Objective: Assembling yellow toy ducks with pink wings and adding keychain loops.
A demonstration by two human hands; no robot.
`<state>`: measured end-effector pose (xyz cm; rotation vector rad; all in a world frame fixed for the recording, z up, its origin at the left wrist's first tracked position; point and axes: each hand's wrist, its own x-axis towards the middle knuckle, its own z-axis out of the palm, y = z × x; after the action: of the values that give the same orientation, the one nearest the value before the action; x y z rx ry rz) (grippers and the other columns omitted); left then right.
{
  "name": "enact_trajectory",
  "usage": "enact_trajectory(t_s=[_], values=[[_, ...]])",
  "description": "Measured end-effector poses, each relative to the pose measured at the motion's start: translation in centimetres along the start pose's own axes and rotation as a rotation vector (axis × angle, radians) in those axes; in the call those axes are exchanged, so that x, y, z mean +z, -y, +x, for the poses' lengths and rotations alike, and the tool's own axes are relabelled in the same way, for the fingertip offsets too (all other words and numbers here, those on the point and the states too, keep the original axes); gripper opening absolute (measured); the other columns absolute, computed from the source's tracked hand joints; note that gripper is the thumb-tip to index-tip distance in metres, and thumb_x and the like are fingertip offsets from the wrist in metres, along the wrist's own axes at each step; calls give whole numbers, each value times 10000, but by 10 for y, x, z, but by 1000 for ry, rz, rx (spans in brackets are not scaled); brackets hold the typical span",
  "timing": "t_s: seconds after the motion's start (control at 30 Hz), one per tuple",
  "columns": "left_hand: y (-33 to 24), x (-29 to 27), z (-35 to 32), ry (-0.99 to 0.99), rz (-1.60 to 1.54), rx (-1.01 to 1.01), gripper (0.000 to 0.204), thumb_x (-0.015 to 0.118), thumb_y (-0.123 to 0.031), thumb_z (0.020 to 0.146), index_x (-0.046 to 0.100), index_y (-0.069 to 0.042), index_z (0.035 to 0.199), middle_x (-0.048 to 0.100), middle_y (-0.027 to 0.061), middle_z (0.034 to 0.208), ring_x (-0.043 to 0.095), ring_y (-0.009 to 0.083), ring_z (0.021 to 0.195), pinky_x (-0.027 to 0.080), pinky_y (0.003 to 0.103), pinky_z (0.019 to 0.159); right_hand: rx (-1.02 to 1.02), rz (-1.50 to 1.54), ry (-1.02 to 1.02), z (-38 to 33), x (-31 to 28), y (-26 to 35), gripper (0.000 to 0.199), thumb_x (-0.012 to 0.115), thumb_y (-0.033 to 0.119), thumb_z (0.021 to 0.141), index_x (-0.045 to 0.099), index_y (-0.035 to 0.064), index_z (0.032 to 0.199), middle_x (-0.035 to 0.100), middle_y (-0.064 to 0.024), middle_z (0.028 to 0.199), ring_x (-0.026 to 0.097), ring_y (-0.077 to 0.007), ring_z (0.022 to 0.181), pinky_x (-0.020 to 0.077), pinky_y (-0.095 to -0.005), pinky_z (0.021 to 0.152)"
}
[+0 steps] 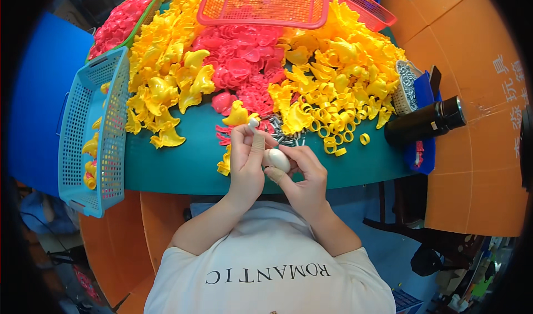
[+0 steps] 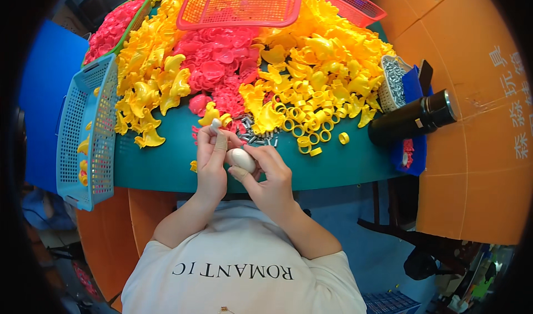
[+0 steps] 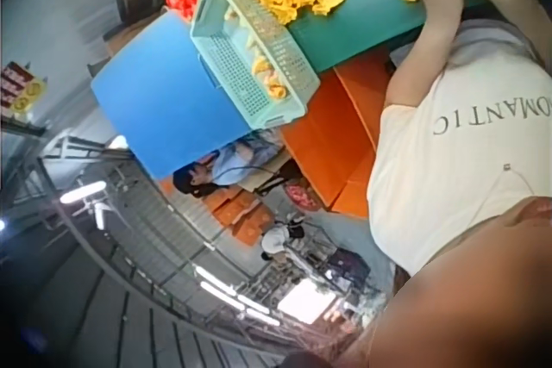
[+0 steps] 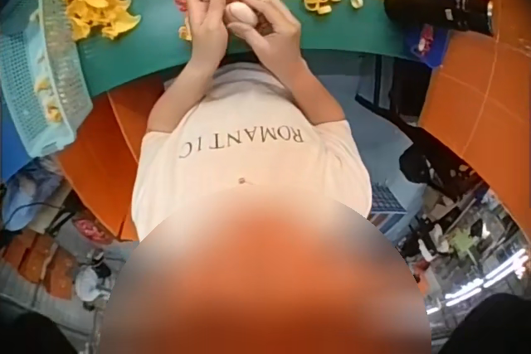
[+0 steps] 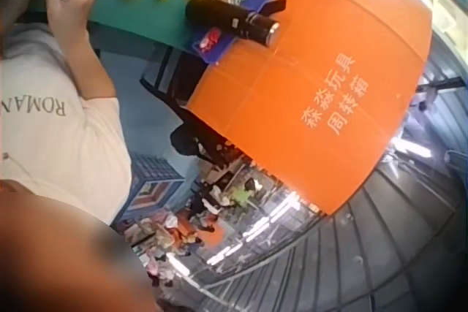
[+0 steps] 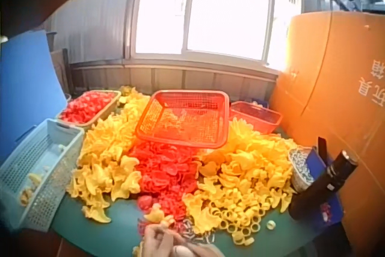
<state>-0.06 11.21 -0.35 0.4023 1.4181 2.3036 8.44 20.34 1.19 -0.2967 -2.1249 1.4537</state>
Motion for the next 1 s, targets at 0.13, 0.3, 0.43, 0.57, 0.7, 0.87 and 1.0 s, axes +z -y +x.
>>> enact_trajectory(t_s=[0.13,0.3,0.43,0.57,0.7,0.87,1.0], values=[[-3,-12,3,-38,8,92,166,421,-188,1016,341,-63,1092,520,58,767,459,66,642,383,204,571,6,157,77,-5,14,0,370,772,-14,728,632,-40,1069,591,-93,975,613,-125,799,523,-218,654],[0,-17,3,-83,42,112,182,414,-211,1020,331,-73,1104,500,33,690,445,60,588,373,202,546,142,435,129,-8,15,-7,281,682,-28,822,608,-72,1090,598,-111,980,615,-117,758,521,-225,633],[4,-17,1,-102,-8,176,190,411,-219,1020,332,-75,1115,533,58,789,497,66,649,409,201,567,398,612,16,-4,15,1,253,619,91,907,594,-61,1107,641,-82,826,578,-100,648,477,-222,562],[4,-10,1,-88,0,220,187,399,-206,1022,330,-70,1131,554,88,909,526,71,708,432,200,602,405,598,46,-2,12,-14,201,596,102,920,608,-31,1070,649,-74,894,573,-86,667,453,-215,552],[6,-8,2,-45,-33,201,178,399,-190,1021,333,-61,1124,559,97,926,537,82,732,442,210,620,260,470,4,15,0,-7,198,618,105,904,628,-7,1067,588,-40,949,520,-70,793,420,-200,665],[9,-8,-12,194,337,124,175,454,-178,1002,378,-36,1071,562,53,755,527,82,596,419,234,520,-102,140,101,45,-16,9,278,705,15,769,649,-9,1041,597,-67,967,521,-122,810,417,-223,713],[1,-1,-13,228,381,116,191,481,-173,990,395,-27,1078,551,42,691,480,51,534,370,222,469,-187,99,232,53,-22,9,278,713,-65,722,664,-36,994,650,-110,931,599,-155,821,471,-248,707]])
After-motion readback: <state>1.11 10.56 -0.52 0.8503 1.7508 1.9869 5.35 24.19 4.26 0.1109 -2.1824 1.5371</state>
